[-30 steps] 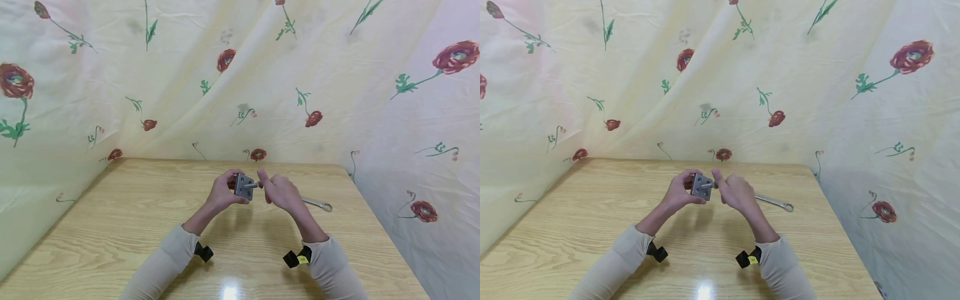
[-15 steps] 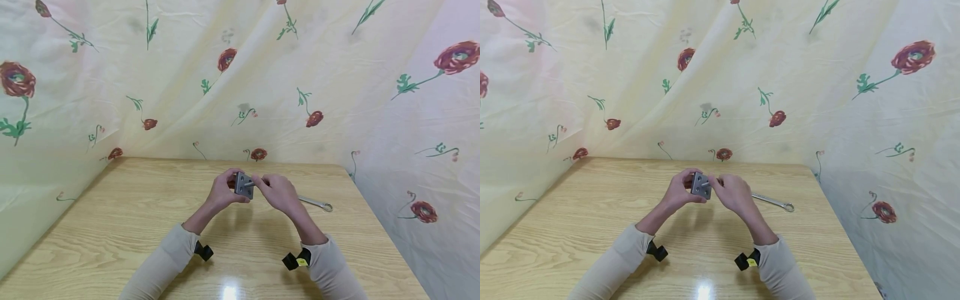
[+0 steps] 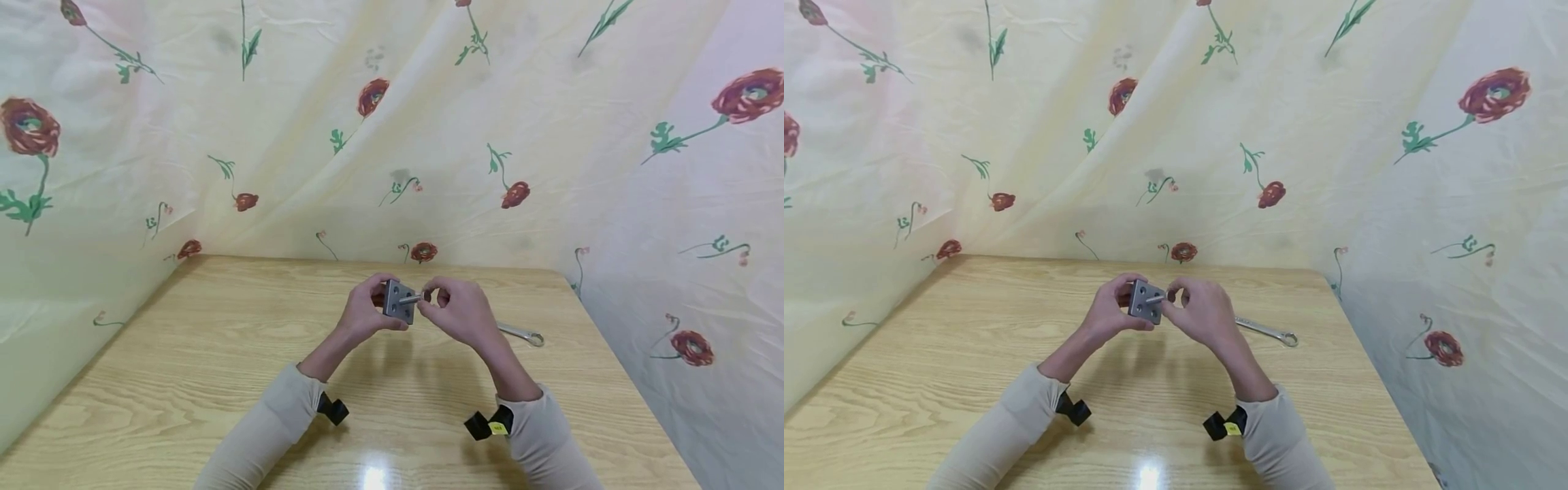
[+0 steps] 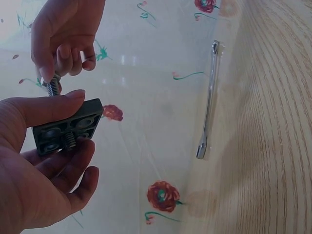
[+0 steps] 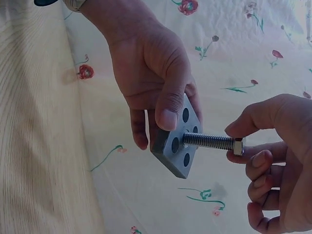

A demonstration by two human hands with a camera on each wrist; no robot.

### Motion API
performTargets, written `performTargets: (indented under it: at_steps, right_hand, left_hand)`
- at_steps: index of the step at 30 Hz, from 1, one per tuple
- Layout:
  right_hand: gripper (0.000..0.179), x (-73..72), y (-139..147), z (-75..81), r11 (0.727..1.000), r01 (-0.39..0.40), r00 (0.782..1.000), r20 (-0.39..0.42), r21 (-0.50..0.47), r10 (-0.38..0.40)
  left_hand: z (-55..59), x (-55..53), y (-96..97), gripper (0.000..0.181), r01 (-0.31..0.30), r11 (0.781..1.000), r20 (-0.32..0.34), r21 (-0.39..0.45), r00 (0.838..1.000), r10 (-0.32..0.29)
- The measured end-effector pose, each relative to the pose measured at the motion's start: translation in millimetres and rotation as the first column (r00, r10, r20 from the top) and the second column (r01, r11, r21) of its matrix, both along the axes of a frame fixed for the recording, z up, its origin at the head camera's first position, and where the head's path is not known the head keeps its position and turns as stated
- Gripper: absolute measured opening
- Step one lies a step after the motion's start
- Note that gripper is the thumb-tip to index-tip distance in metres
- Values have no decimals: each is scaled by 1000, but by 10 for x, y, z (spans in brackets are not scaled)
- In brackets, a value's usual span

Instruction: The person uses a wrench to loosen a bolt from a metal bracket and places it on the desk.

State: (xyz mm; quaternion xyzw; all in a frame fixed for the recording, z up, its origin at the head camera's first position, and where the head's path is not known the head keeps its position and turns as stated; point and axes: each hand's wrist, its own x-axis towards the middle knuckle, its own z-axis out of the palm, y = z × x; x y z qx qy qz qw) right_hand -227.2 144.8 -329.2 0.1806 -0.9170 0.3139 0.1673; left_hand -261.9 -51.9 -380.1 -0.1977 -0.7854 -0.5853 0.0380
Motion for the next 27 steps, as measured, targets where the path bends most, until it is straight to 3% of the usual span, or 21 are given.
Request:
performTargets:
  at_steps: [16,19,22,27]
  right_hand:
    - [32,-41,-40,-67,989,-125,978,-180,-82,109]
    - [36,-37,-16,-50,989,-135,982,-142,-54,126]
    - [42,-18,17,-14,993,-113,993,-47,-42,111]
    - [32,-10,26,-1,998,22,993,120,-65,-14]
  left_hand:
    - [13,10,2,72,3,1000,0,-3,1000,-3]
    - [13,9,2,73,3,1000,0,-7,1000,-3]
    - [14,12,3,73,1,1000,-2,-13,1000,-1]
    - [8,23,4,72,-2,1000,-1,-10,1000,2]
